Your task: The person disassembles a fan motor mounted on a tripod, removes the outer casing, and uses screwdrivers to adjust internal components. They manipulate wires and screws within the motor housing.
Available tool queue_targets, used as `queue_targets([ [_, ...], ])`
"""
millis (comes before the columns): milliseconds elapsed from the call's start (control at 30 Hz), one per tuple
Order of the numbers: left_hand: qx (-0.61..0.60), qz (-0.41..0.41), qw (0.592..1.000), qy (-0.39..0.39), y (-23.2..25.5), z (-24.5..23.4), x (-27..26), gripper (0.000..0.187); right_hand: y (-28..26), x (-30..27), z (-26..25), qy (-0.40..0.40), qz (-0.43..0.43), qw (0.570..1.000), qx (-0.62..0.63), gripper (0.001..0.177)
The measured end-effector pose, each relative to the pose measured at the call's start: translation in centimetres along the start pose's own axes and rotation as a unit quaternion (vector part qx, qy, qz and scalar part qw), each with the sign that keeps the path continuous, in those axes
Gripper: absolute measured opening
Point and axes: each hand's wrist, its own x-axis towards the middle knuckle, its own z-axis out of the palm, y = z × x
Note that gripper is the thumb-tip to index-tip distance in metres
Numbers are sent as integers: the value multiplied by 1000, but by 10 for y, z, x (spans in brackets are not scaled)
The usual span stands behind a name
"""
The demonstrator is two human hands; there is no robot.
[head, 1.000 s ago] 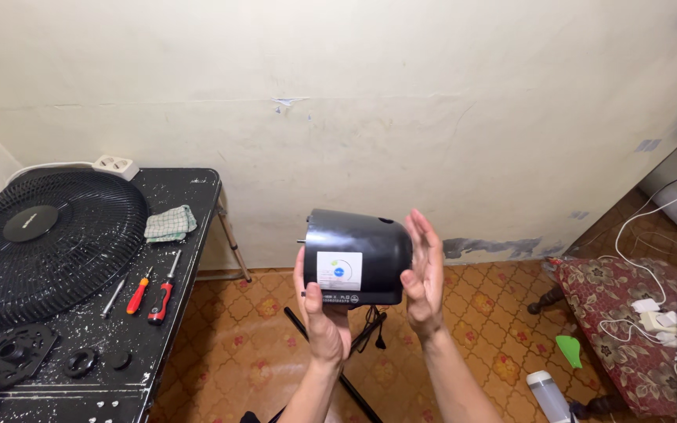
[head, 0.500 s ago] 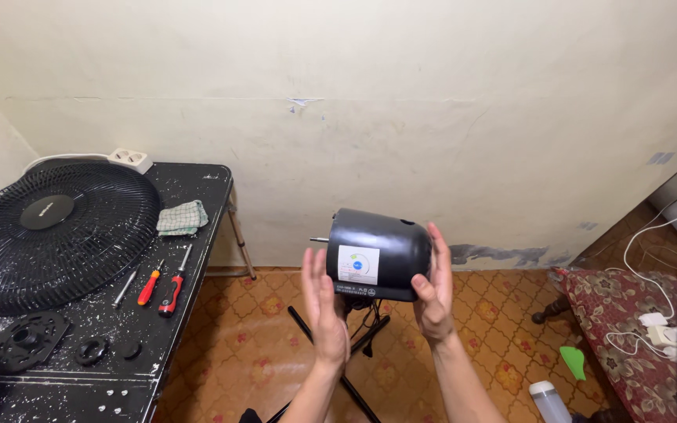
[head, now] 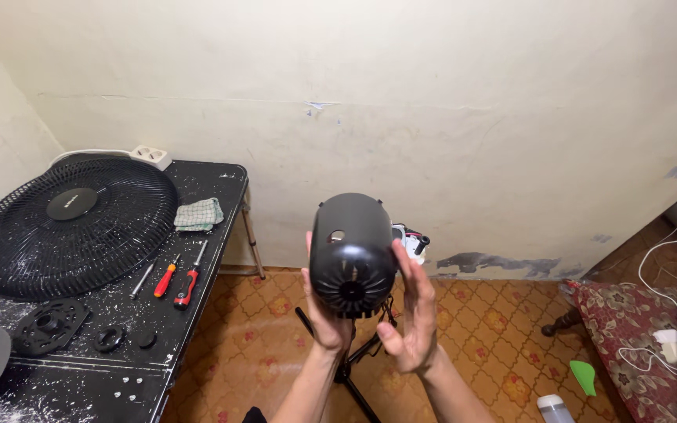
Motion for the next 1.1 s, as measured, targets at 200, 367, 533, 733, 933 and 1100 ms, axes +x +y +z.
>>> queue_targets([
  [200, -8, -42, 999, 4, -18, -19, -4, 77, -8, 2, 2, -16, 7, 1000, 4, 84],
  [367, -52, -57, 997, -25, -35, -42, -2, 69, -7, -1, -1, -22, -14, 995, -96, 77],
  [533, -34, -62, 990, -120, -15, -41, 15, 75, 4, -15, -4, 11, -20, 996, -90, 63],
  [733, 20, -20, 987, -157, 21, -16, 24, 106, 25, -32, -12, 85, 125, 984, 93, 72],
  [933, 159, 55, 966, -198, 21, -11, 32, 107, 31, -37, -18, 65, 177, 976, 111, 85],
  [1100, 172, -12, 963, -209, 31, -16, 41, 117, 36, -43, -21, 3, 171, 984, -43, 102],
])
